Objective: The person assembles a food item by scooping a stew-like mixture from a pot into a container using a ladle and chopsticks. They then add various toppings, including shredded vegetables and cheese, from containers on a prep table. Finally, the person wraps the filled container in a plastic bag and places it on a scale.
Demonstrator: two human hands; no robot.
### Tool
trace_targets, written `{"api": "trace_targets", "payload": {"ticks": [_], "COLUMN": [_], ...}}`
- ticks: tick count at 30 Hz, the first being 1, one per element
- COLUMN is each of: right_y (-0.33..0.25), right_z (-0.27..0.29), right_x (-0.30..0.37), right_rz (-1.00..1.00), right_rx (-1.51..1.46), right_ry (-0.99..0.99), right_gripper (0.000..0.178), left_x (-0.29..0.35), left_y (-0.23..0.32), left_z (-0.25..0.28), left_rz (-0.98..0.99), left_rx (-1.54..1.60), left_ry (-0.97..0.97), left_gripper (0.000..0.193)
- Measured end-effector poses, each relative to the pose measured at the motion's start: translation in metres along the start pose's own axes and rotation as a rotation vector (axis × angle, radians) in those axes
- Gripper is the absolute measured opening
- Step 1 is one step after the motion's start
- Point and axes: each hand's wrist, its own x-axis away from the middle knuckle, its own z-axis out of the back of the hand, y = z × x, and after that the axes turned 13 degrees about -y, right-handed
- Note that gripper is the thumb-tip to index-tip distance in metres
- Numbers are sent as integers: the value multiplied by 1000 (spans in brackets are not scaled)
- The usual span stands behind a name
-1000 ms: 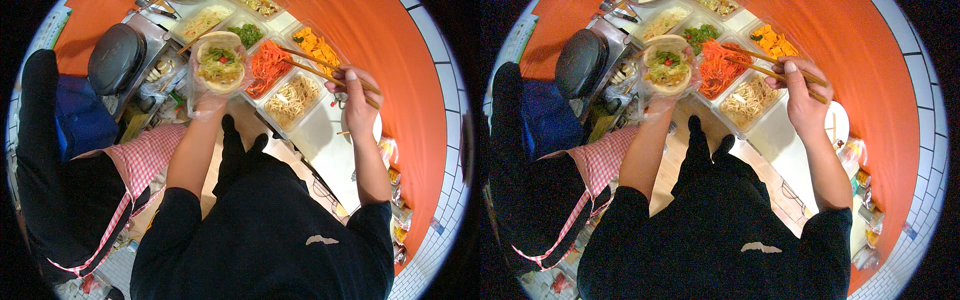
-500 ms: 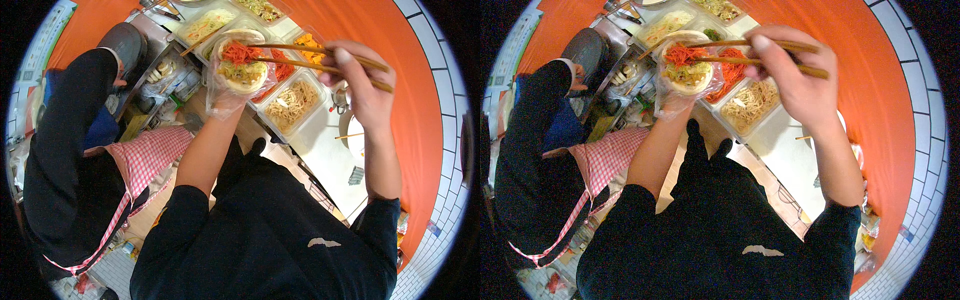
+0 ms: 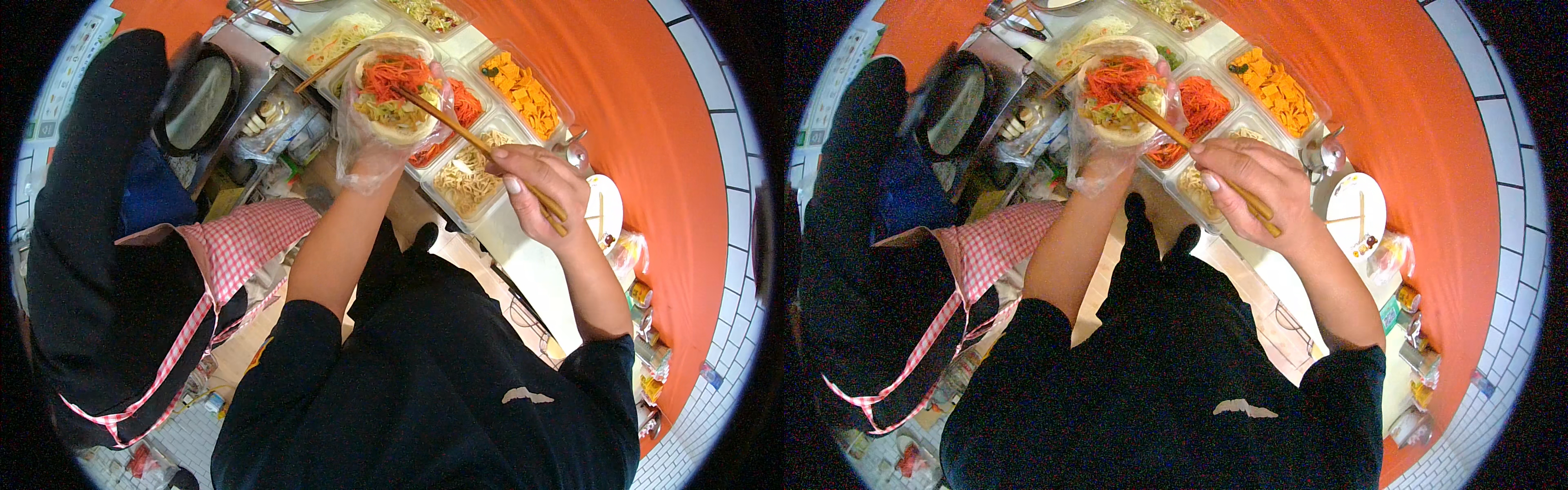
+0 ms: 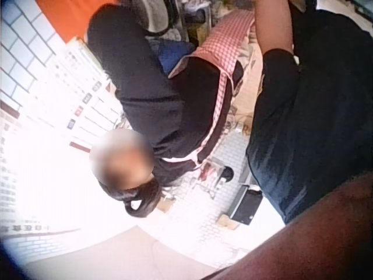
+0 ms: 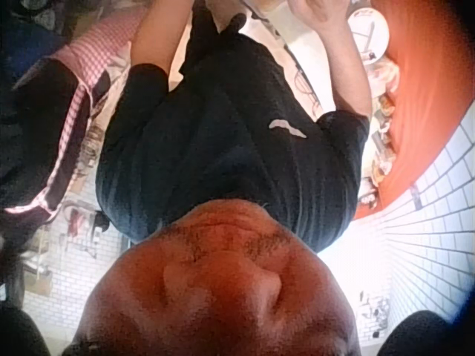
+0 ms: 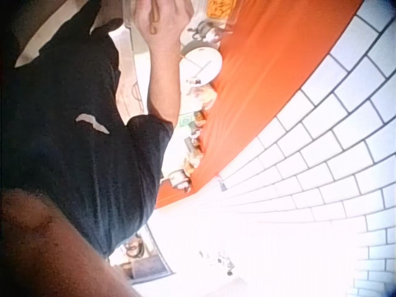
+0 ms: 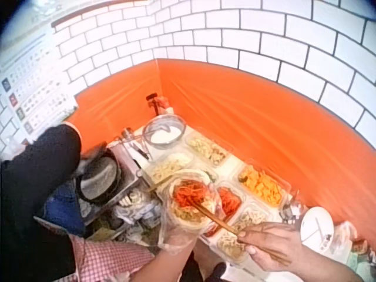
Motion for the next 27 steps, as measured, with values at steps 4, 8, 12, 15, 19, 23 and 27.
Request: {"api": "trace_targets", "payload": {"ticks": [4, 8, 12, 15, 19, 23, 27], "right_y": [-11, -4, -11, -22, -47, -59, -36], "right_z": [9, 3, -9, 1, 19, 38, 52], "right_x": [-5, -5, 4, 8, 7, 34, 69], "right_rz": [-80, 50, 166, 64, -113, -256, -530], "right_rx": [-14, 81, 131, 55, -179, -544, -490], "right_ry": [77, 12, -52, -32, 142, 415, 542], "right_gripper": [14, 23, 17, 21, 19, 34, 31], "left_x": [-4, -3, -1, 9, 11, 14, 16], "left_y": [-1, -7, -5, -9, -21, -29, -42], "left_z": [6, -10, -3, -14, -27, -27, -53], "left_rz": [-208, -61, 23, -68, -133, -247, -270], "left_rx": [-182, -49, -96, -131, -128, -142, -81], "left_ry": [147, 14, -116, 170, 262, 249, 337], "left_gripper": [79, 78, 74, 73, 70, 70, 71]}}
